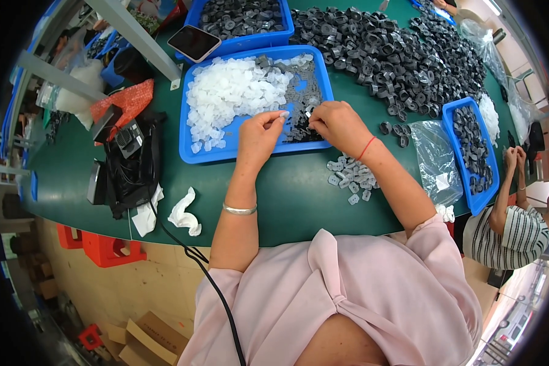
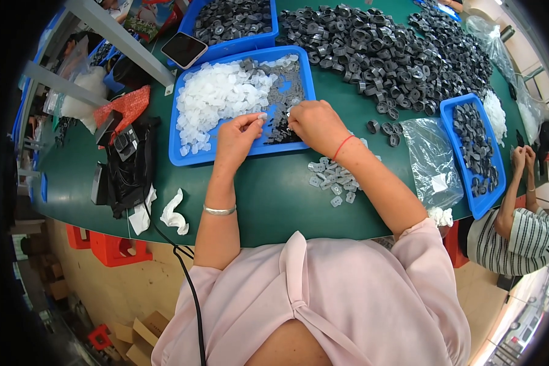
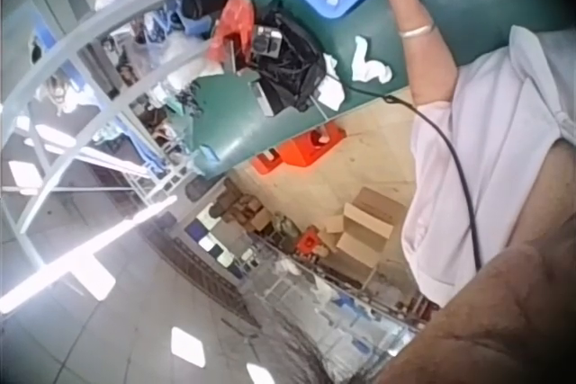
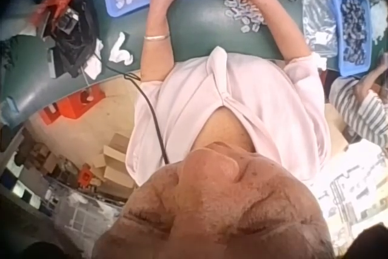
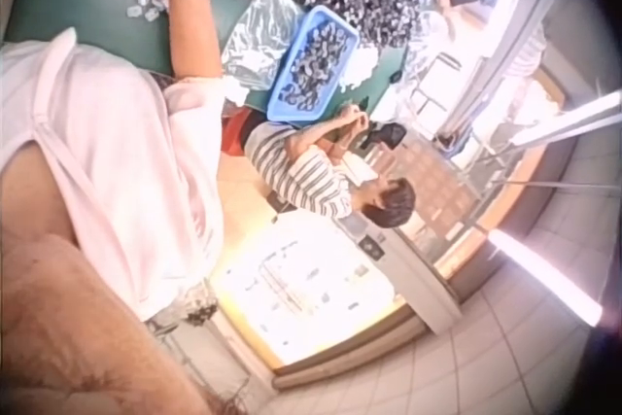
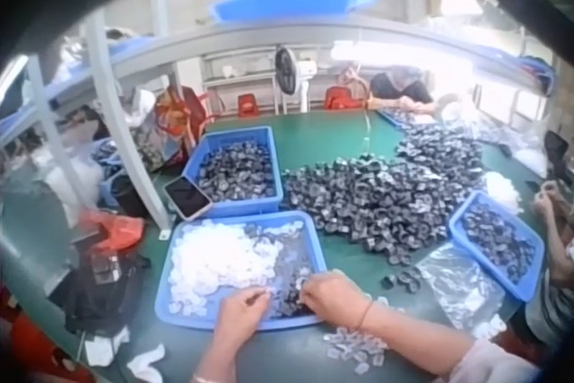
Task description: The person assembles small black and white plastic components by hand at a factory workbench.
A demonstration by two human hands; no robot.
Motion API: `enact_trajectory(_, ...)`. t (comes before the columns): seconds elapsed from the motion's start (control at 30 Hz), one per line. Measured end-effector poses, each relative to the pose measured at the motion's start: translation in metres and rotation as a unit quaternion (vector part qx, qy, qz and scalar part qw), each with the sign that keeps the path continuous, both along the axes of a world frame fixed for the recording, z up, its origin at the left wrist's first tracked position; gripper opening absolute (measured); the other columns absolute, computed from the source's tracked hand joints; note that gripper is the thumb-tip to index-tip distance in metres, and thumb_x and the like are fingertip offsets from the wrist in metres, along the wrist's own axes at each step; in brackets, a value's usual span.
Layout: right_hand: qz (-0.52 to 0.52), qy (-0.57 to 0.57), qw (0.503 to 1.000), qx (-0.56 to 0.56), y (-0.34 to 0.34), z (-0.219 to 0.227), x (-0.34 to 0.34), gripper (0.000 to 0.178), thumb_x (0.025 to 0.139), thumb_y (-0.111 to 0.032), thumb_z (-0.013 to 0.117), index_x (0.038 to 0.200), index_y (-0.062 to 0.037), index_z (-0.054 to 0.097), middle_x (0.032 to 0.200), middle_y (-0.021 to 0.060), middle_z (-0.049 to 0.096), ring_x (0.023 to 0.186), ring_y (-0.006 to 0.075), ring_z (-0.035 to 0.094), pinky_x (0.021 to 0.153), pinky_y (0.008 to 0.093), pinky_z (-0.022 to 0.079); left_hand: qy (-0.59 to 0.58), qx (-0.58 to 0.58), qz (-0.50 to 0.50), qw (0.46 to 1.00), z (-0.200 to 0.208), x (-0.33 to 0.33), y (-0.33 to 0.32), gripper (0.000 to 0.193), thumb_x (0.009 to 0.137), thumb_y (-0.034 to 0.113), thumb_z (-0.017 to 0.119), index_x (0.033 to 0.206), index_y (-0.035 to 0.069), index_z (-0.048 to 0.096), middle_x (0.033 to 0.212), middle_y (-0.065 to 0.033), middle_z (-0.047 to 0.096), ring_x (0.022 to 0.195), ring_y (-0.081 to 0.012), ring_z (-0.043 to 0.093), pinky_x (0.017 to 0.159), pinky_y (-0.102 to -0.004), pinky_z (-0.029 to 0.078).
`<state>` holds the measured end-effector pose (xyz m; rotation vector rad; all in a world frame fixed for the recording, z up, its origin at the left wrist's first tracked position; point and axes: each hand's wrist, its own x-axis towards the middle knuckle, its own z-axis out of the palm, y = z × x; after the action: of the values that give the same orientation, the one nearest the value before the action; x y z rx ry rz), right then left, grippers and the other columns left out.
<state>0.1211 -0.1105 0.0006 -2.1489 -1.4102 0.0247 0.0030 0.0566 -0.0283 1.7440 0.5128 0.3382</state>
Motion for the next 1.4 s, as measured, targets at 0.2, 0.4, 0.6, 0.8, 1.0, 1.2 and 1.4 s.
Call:
enact_trajectory(0.2, -0.044, 0.334, 0.937, 0.09, 0.002, 0.012, -0.004, 0.013, 0.082, -0.009, 0.065, 0.093, -0.002, 0.067, 0.082, 0.0072, 0.067, 0.072, 0.0132, 0.062, 0.067, 0.0271, 0.05, -0.047, -0.116, 0.008, 0.992, 0.014, 0.0, -0.011, 0.02, 0.085, 0.01, 0.063, 0.101, -0.002, 0.067, 0.075, -0.0046, 0.067, 0.066, -0.006, 0.058, 0.058, -0.0205, 0.046)
enact_trajectory(0.4, -0.039, 0.419, 0.894, 0.153, 0.013, 0.003, -0.003, 0.013, 0.083, -0.008, 0.064, 0.094, -0.0009, 0.068, 0.084, 0.006, 0.067, 0.076, 0.0082, 0.06, 0.068, 0.024, 0.048, -0.029, -0.013, 0.014, 0.999, 0.005, 0.001, -0.015, 0.02, 0.085, 0.01, 0.063, 0.1, -0.002, 0.066, 0.08, -0.0063, 0.068, 0.067, -0.0074, 0.061, 0.062, -0.0214, 0.049)
enact_trajectory(0.6, -0.042, 0.318, 0.937, 0.137, 0.021, 0.007, -0.015, 0.013, 0.084, -0.01, 0.064, 0.093, -0.001, 0.069, 0.082, 0.0062, 0.066, 0.073, 0.0091, 0.059, 0.066, 0.0245, 0.048, -0.072, -0.007, 0.01, 0.997, 0.002, 0.001, -0.017, 0.021, 0.086, 0.011, 0.063, 0.101, -0.003, 0.065, 0.079, -0.0056, 0.068, 0.068, -0.0076, 0.061, 0.062, -0.0215, 0.049)
enact_trajectory(0.8, -0.042, 0.349, 0.92, 0.175, 0.016, 0.002, -0.01, 0.014, 0.086, -0.011, 0.064, 0.095, -0.0013, 0.069, 0.083, 0.0051, 0.066, 0.072, 0.008, 0.057, 0.064, 0.024, 0.047, -0.109, -0.161, -0.003, 0.981, 0.017, 0.002, -0.02, 0.024, 0.087, 0.011, 0.063, 0.106, -0.004, 0.065, 0.088, -0.0071, 0.067, 0.075, -0.01, 0.062, 0.068, -0.0224, 0.05)
enact_trajectory(1.0, -0.045, 0.556, 0.805, 0.199, 0.011, 0.019, -0.009, 0.019, 0.086, -0.01, 0.063, 0.099, 0.0032, 0.066, 0.086, 0.0024, 0.065, 0.074, 0.0076, 0.056, 0.069, 0.0217, 0.047, -0.097, -0.244, 0.016, 0.965, 0.025, -0.001, -0.02, 0.026, 0.088, 0.011, 0.063, 0.109, -0.004, 0.064, 0.087, -0.008, 0.067, 0.074, -0.01, 0.061, 0.068, -0.0226, 0.051)
enact_trajectory(1.2, -0.047, 0.585, 0.772, 0.245, 0.009, 0.014, -0.006, 0.021, 0.086, -0.01, 0.064, 0.103, 0.0023, 0.065, 0.092, 0.0068, 0.066, 0.081, 0.0107, 0.061, 0.076, 0.0223, 0.048, -0.1, -0.187, 0.001, 0.977, 0.019, 0.0, -0.027, 0.023, 0.088, 0.011, 0.062, 0.107, -0.001, 0.065, 0.086, -0.0054, 0.065, 0.072, -0.0099, 0.06, 0.068, -0.0223, 0.049)
enact_trajectory(1.4, -0.068, 0.52, 0.817, 0.242, 0.01, 0.022, -0.013, 0.024, 0.084, -0.006, 0.065, 0.106, 0.0033, 0.064, 0.093, 0.0082, 0.067, 0.082, 0.0105, 0.062, 0.073, 0.0217, 0.05, -0.083, -0.185, -0.001, 0.979, 0.022, -0.002, -0.031, 0.02, 0.088, 0.012, 0.062, 0.103, -0.002, 0.063, 0.084, -0.005, 0.065, 0.072, -0.0096, 0.06, 0.067, -0.0223, 0.05)
